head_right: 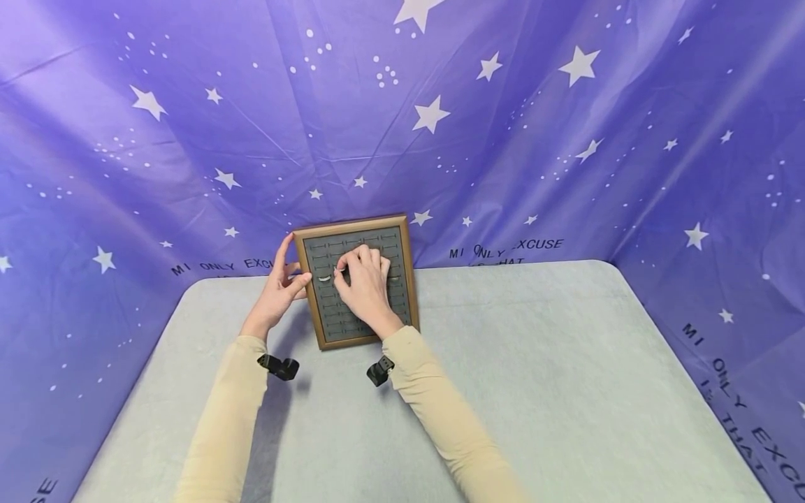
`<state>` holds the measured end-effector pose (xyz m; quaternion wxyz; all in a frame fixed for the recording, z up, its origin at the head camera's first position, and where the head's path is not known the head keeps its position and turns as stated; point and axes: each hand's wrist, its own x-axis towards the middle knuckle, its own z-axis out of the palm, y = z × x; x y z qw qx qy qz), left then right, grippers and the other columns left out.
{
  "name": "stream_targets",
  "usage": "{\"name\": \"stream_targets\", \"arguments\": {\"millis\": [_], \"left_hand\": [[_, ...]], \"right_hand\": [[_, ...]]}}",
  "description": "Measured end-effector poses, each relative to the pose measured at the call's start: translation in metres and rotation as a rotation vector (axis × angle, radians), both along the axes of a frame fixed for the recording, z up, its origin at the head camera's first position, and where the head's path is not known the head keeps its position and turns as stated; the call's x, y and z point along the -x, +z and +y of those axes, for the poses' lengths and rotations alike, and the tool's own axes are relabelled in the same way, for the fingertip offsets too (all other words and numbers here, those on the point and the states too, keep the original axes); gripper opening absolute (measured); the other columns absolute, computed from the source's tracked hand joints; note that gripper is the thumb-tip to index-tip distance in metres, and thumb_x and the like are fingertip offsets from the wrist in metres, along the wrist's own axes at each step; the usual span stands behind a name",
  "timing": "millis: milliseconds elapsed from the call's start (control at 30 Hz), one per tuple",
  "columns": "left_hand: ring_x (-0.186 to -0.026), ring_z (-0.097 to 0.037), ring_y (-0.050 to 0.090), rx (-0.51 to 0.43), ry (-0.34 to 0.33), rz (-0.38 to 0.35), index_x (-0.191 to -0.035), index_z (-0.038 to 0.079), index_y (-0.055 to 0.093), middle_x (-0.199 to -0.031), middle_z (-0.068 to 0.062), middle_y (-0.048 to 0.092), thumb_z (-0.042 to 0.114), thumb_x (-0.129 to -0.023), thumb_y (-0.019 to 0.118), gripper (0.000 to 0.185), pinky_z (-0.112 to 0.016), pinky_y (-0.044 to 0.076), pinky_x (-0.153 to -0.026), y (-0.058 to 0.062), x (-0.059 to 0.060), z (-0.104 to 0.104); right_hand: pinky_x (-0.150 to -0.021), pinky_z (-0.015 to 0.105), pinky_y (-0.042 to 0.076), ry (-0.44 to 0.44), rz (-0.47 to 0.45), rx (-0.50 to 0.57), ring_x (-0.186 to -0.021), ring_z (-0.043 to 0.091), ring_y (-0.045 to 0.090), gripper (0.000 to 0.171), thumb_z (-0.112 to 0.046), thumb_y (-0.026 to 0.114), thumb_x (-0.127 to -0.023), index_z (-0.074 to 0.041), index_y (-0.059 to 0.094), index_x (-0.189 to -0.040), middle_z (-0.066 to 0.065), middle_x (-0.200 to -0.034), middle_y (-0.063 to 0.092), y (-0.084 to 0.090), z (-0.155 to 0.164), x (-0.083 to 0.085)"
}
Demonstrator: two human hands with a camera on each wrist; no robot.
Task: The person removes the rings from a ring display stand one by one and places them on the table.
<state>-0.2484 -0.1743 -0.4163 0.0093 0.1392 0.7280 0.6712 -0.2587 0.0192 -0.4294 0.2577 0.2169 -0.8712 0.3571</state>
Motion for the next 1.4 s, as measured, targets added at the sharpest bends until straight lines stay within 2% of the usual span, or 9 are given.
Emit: {"name": "stream_targets", "arguments": {"millis": [200, 367, 467, 733, 1100, 1267, 1400], "left_hand": [[-0.089, -0.016, 0.064, -0.008, -0.002, -0.002, -0.157, 0.026, 0.008, -0.127, -0.032, 0.05, -0.001, -0.097, 0.054, 0.08, -0.038, 0.056, -0.074, 0.0, 0.0, 0.0], [-0.089, -0.017, 0.063, -0.023, -0.001, -0.01, -0.156, 0.029, 0.007, -0.126, -0.03, 0.049, 0.0, -0.097, 0.054, 0.082, -0.037, 0.056, -0.072, -0.014, 0.009, -0.003], [-0.089, -0.017, 0.062, -0.024, 0.009, -0.01, -0.156, 0.034, 0.008, -0.126, -0.028, 0.048, 0.001, -0.097, 0.055, 0.082, -0.035, 0.056, -0.07, -0.021, 0.014, -0.004], [-0.089, -0.017, 0.063, -0.003, 0.017, 0.026, -0.154, 0.041, 0.011, -0.126, -0.027, 0.049, 0.006, -0.097, 0.056, 0.081, -0.036, 0.056, -0.071, -0.023, 0.013, -0.004], [-0.097, -0.024, 0.06, 0.048, 0.042, 0.011, -0.152, 0.047, 0.012, -0.131, -0.025, 0.045, 0.01, -0.098, 0.057, 0.08, -0.044, 0.055, -0.079, -0.024, 0.01, -0.004], [-0.097, -0.024, 0.059, 0.051, 0.044, -0.006, -0.153, 0.046, 0.011, -0.133, -0.024, 0.043, 0.01, -0.098, 0.056, 0.08, -0.043, 0.054, -0.078, -0.023, 0.012, -0.003], [-0.095, -0.023, 0.059, 0.039, 0.032, -0.008, -0.155, 0.039, 0.008, -0.134, -0.026, 0.042, 0.006, -0.098, 0.054, 0.08, -0.046, 0.053, -0.079, -0.023, 0.013, -0.003]], "right_hand": [[-0.087, 0.047, 0.027, 0.071, -0.06, 0.002, -0.095, 0.024, 0.038, 0.007, -0.015, 0.061, -0.092, -0.015, 0.055, -0.089, 0.003, -0.101, 0.046, 0.004, 0.006, -0.005], [-0.086, 0.048, 0.025, 0.107, -0.104, 0.052, -0.099, 0.026, 0.039, 0.007, -0.016, 0.061, -0.094, -0.014, 0.054, -0.091, 0.004, -0.103, 0.05, 0.005, 0.011, -0.011], [-0.087, 0.051, 0.023, 0.09, -0.101, 0.099, -0.101, 0.028, 0.041, 0.007, -0.016, 0.063, -0.092, -0.013, 0.056, -0.09, 0.004, -0.1, 0.054, 0.006, 0.014, -0.015], [-0.084, 0.051, 0.023, 0.047, -0.042, 0.191, -0.099, 0.03, 0.044, 0.005, -0.014, 0.064, -0.09, -0.013, 0.061, -0.087, 0.002, -0.095, 0.058, 0.0, 0.023, -0.024], [-0.09, 0.052, 0.025, 0.014, -0.096, 0.239, -0.103, 0.027, 0.046, 0.005, -0.014, 0.066, -0.088, -0.009, 0.066, -0.089, 0.003, -0.097, 0.062, -0.007, 0.038, -0.037], [-0.088, 0.052, 0.027, 0.002, -0.101, 0.257, -0.103, 0.027, 0.045, 0.005, -0.014, 0.066, -0.087, -0.008, 0.066, -0.087, 0.004, -0.098, 0.063, -0.012, 0.046, -0.04], [-0.088, 0.053, 0.027, 0.0, -0.114, 0.262, -0.104, 0.029, 0.045, 0.003, -0.011, 0.066, -0.086, -0.008, 0.066, -0.086, 0.006, -0.098, 0.063, -0.017, 0.052, -0.043]]}}
